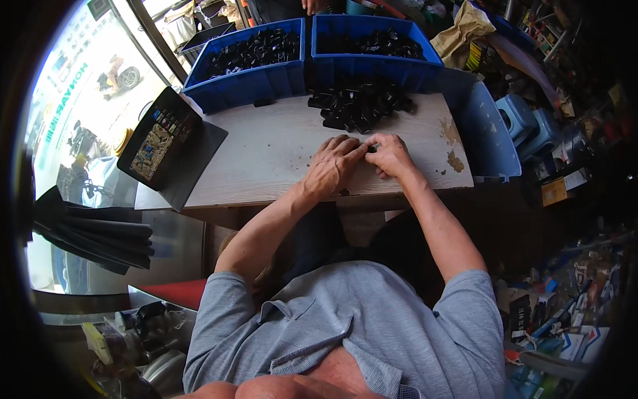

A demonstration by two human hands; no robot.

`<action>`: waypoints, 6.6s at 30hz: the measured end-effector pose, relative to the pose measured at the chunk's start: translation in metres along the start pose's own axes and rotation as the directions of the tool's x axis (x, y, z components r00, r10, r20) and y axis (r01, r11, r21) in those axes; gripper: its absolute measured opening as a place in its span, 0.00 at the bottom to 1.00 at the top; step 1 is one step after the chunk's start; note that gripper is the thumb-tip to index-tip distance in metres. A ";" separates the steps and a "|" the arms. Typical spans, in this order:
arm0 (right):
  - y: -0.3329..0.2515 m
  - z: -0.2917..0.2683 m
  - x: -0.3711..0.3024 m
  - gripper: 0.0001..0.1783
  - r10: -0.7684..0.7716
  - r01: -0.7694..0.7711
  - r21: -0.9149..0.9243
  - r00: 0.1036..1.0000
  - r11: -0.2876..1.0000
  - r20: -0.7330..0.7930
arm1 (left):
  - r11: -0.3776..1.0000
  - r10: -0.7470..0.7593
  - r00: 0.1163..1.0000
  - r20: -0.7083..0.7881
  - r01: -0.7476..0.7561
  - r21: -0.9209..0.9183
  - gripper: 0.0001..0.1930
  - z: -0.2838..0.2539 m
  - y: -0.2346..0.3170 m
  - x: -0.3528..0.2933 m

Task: Assembling small black plastic components at a workbench.

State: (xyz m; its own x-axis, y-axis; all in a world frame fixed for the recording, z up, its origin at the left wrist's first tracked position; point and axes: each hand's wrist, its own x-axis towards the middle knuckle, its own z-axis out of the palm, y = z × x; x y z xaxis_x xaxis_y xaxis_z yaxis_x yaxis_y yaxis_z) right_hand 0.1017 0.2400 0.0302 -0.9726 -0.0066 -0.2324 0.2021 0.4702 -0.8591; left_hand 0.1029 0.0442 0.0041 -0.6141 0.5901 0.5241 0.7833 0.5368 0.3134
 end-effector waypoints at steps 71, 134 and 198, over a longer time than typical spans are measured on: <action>-0.002 -0.004 -0.004 0.12 0.093 -0.071 0.166 0.987 0.984 -0.129 | 0.906 -0.302 0.936 -0.184 0.221 -0.362 0.14 -0.004 -0.033 -0.006; 0.038 -0.062 -0.023 0.18 0.189 -0.137 0.428 0.978 0.893 -0.082 | 0.912 -0.234 0.827 -0.511 0.369 0.179 0.33 -0.046 -0.068 0.007; 0.004 -0.025 0.031 0.25 0.213 -0.164 0.261 0.962 0.951 -0.170 | 0.948 -0.296 0.922 -0.248 0.315 0.040 0.38 0.043 -0.048 0.055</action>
State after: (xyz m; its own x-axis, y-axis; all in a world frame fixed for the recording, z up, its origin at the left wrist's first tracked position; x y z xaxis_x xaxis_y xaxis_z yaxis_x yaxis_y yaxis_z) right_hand 0.0697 0.2639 0.0316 -0.9125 0.2434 -0.3288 0.3819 0.2184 -0.8980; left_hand 0.0270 0.0768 -0.0167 -0.7747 0.2356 0.5869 0.5451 0.7192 0.4308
